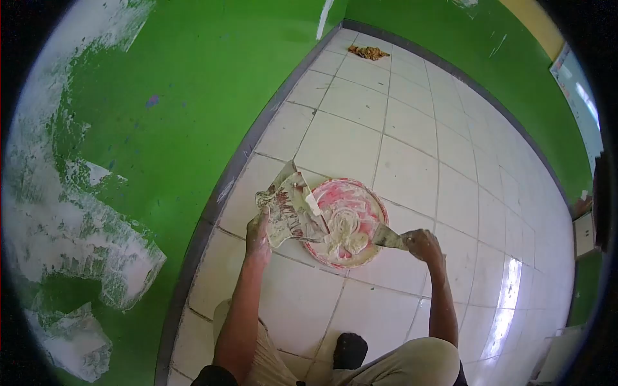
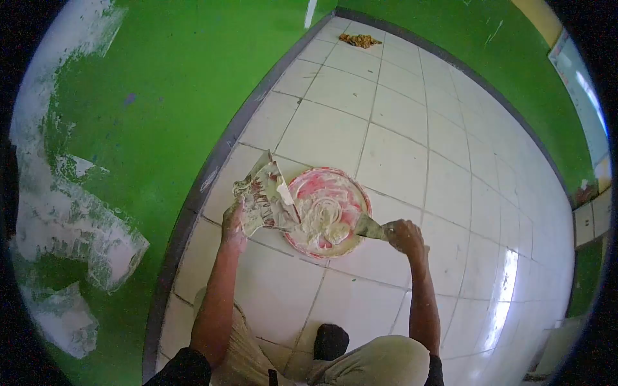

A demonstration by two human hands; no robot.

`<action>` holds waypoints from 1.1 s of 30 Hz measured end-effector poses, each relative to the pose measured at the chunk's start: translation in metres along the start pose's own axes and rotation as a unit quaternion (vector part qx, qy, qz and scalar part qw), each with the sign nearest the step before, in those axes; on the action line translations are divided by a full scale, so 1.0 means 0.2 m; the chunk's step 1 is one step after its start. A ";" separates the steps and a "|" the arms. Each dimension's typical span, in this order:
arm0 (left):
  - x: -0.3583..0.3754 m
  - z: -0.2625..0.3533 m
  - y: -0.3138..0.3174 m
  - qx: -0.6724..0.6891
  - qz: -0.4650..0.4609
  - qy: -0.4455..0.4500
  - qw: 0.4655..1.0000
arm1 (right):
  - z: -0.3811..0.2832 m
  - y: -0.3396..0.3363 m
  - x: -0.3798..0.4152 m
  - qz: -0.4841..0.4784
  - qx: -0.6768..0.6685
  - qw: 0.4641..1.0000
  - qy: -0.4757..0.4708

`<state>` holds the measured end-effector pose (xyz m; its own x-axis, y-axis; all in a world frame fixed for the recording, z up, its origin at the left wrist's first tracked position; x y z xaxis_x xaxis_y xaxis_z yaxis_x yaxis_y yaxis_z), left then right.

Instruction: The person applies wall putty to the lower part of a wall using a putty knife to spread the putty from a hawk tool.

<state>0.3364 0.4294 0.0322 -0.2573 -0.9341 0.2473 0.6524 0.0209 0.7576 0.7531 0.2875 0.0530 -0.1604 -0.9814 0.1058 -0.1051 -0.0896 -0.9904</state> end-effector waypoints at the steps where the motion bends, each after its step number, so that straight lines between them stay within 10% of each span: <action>1: -0.01 -0.02 -0.02 0.001 0.001 -0.002 1.000 | 0.01 -0.02 -0.05 -0.021 0.023 0.999 -0.013; 5: -0.03 -0.07 -0.03 -0.006 0.035 0.011 0.999 | 0.04 -0.06 -0.22 -0.260 -0.174 0.949 0.043; 9: -0.04 -0.07 -0.02 -0.005 0.031 -0.002 1.000 | 0.01 0.04 -0.29 -0.267 -0.193 0.944 0.028; 33: -0.02 -0.13 0.00 -0.014 -0.001 -0.077 0.997 | -0.09 0.09 -0.11 -0.072 -0.456 0.885 0.060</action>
<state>0.3553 0.4231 0.0158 -0.3628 -0.8685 0.3378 0.6715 0.0077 0.7409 0.7373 0.3115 0.0339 -0.1777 -0.9408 0.2886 -0.8730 0.0154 -0.4874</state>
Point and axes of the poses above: each hand's wrist, its own x-axis away from the middle knuckle, its own y-axis out of the palm, z = x × y, the point moved 1 cm from there along -x, towards the middle knuckle, and after that the axes turned 12 degrees about x, right-handed, at the moved point
